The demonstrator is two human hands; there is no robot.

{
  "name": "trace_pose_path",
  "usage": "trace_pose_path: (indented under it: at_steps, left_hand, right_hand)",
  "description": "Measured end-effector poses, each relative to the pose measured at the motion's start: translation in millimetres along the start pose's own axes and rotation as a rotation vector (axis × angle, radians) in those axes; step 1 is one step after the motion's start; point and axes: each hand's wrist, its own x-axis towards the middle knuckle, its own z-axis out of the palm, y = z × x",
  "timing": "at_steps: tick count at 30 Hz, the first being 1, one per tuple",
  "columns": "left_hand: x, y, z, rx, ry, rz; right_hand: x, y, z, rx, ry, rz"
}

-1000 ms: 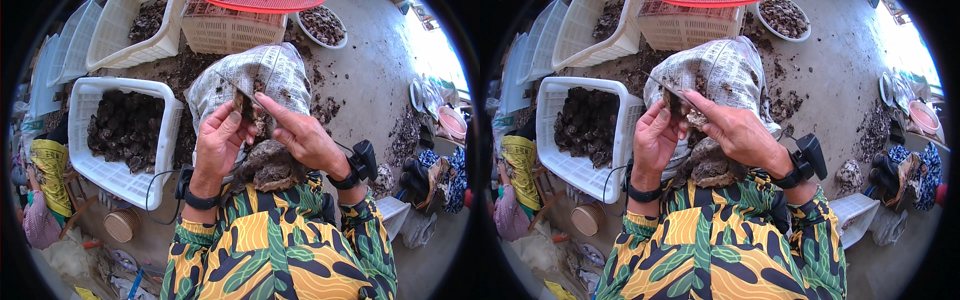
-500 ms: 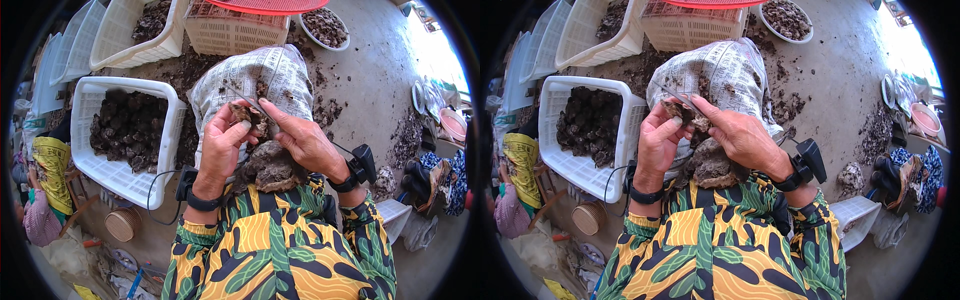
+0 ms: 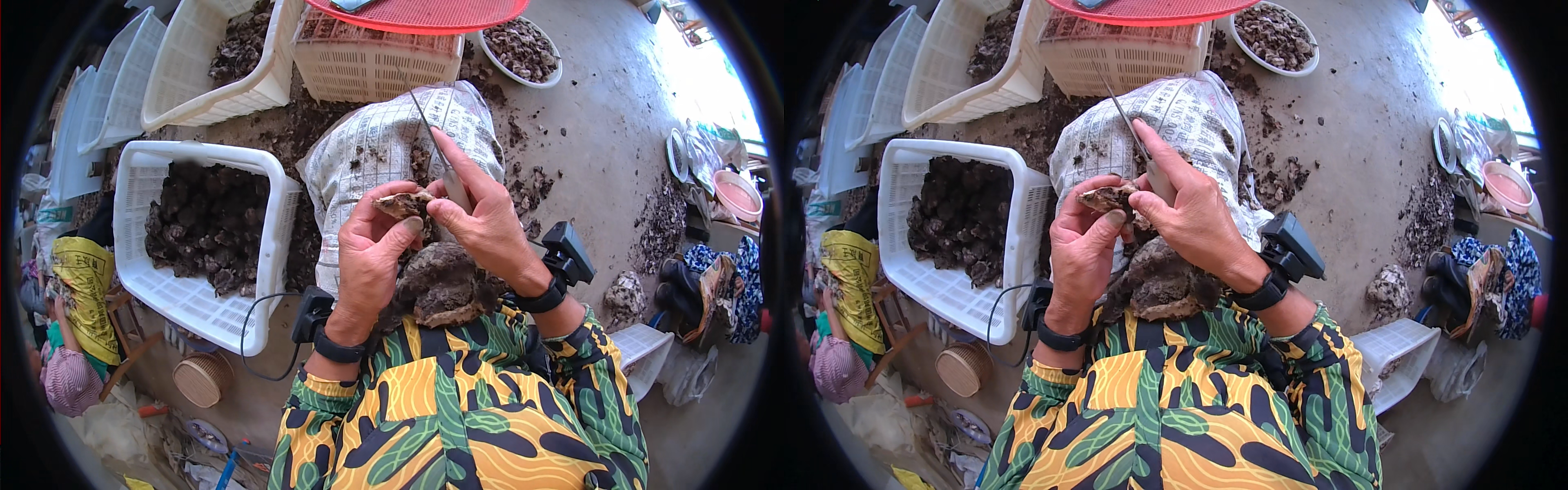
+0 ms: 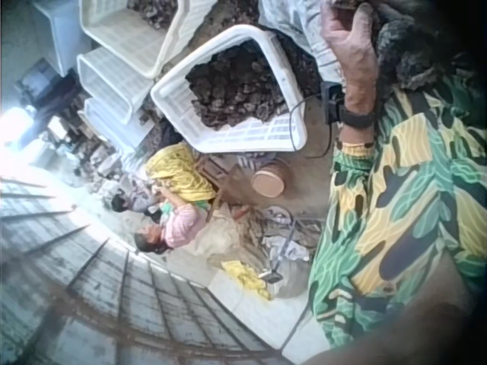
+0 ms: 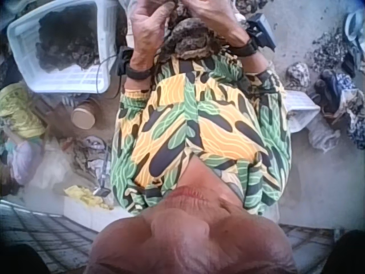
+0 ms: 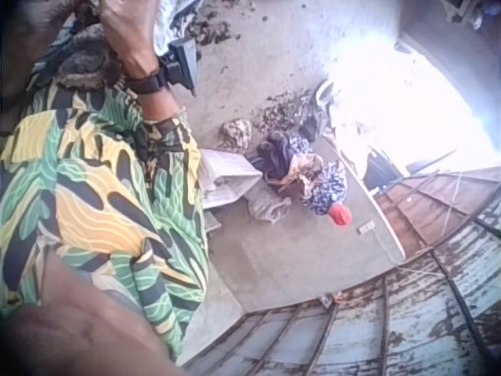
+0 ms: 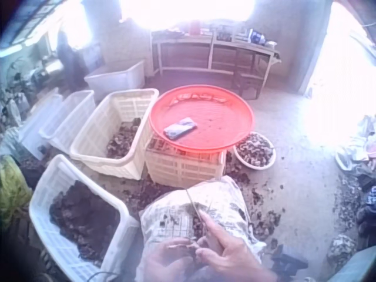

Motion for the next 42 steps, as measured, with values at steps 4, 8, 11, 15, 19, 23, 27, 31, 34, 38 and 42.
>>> trace_pose_path:
  at_steps: [4, 8, 11, 15, 19, 23, 27, 31, 34, 38, 42]
  left_hand:
    - [-4, 6, 1, 0.003, -0.026, -0.018]
    - [-4, 6, -6, -0.037, -0.044, -0.063]
    - [-1, 6, -9, 0.052, -0.024, -0.050]
    - [4, 7, -9, 0.138, 0.035, -0.024]
    - [12, 4, -13, 0.174, 0.138, -0.010]
    - [13, 0, -18, 0.169, 0.166, 0.015]
    - [19, 1, -20, 0.219, 0.176, 0.023]
    - [23, 4, -19, 0.300, 0.190, 0.014]
    - [24, 1, -21, 0.372, 0.204, 0.011]
    - [27, -6, -24, 0.417, 0.213, 0.016]
    - [26, -12, -25, 0.446, 0.223, 0.032]
  right_hand:
    - [-1, -1, -1, 0.053, 0.018, 0.025]
    - [2, -3, -5, 0.111, 0.025, 0.082]
    - [4, 1, -4, 0.016, 0.019, 0.054]
    - [8, -5, -6, -0.014, 0.015, 0.053]
    - [6, -9, -20, -0.149, -0.070, -0.016]
    - [-7, -6, -26, -0.404, -0.237, -0.192]
    - [-15, -9, -34, -0.611, -0.353, -0.217]
    - [-18, -6, -39, -0.669, -0.418, -0.132]
    - [-20, -1, -40, -0.667, -0.404, -0.119]
    - [-19, 9, -42, -0.680, -0.398, -0.103]
    - [-21, 14, -43, -0.662, -0.411, -0.109]
